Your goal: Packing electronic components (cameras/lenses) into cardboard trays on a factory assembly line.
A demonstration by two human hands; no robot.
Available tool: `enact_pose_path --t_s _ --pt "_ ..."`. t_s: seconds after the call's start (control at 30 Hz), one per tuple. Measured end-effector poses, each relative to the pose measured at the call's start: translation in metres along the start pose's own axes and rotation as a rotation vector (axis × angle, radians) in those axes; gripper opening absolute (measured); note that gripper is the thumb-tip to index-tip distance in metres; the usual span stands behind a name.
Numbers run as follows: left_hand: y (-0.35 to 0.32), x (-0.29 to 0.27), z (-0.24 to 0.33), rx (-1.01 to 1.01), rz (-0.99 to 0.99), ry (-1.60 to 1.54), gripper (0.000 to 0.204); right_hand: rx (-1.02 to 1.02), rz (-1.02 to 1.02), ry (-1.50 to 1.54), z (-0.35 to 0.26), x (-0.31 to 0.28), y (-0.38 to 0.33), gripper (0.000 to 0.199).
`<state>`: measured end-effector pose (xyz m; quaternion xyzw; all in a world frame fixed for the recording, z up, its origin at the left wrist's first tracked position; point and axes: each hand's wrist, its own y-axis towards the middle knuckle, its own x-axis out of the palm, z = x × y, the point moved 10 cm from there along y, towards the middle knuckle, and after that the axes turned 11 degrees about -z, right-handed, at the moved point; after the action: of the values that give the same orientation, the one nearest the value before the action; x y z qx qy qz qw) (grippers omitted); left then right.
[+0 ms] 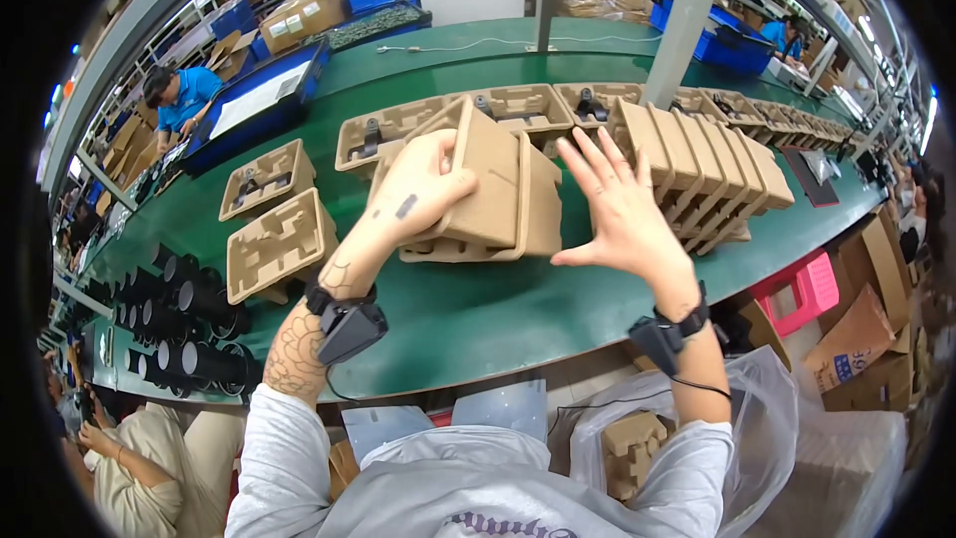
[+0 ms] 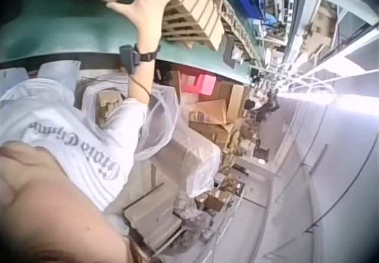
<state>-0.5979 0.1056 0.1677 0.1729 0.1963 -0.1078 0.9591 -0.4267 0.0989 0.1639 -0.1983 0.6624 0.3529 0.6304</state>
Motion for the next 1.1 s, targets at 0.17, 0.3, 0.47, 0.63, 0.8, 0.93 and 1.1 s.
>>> enact_pose_path --t_s 0.17,0.3,0.47,0.63,0.8,0.93,1.1 --pt "-0.005 0.018 0.014 -0.118 -0.245 0.034 0.041 -0.161 0.050 0.377 -0.011 0.007 -0.009 0.128" --pt "-0.019 0.007 0.010 -0.050 -0.174 -0.391 0.032 -0.128 0.061 0.280 -0.039 0.010 -0.005 0.128" --pt "-0.028 0.011 -0.003 -0.020 -0.132 -0.149 0.038 -0.185 0.112 0.419 -0.048 0.009 0.000 0.112" --pt "-0.021 0.008 0.021 -0.001 -0.133 0.120 0.043 -0.020 0.134 0.435 -0.039 0.006 -0.028 0.106" --pt "-0.065 -0.025 0.068 0.205 0.064 0.098 0.019 0.054 0.304 0.567 -0.004 0.035 -0.069 0.105" --pt "-0.147 0.053 0.104 0.012 -0.255 0.898 0.030 0.109 0.268 0.974 0.028 0.115 -0.057 0.107" --pt "-0.192 0.093 0.000 -0.251 -0.449 0.799 0.047 0.063 0.044 0.983 -0.005 0.144 0.004 0.094"
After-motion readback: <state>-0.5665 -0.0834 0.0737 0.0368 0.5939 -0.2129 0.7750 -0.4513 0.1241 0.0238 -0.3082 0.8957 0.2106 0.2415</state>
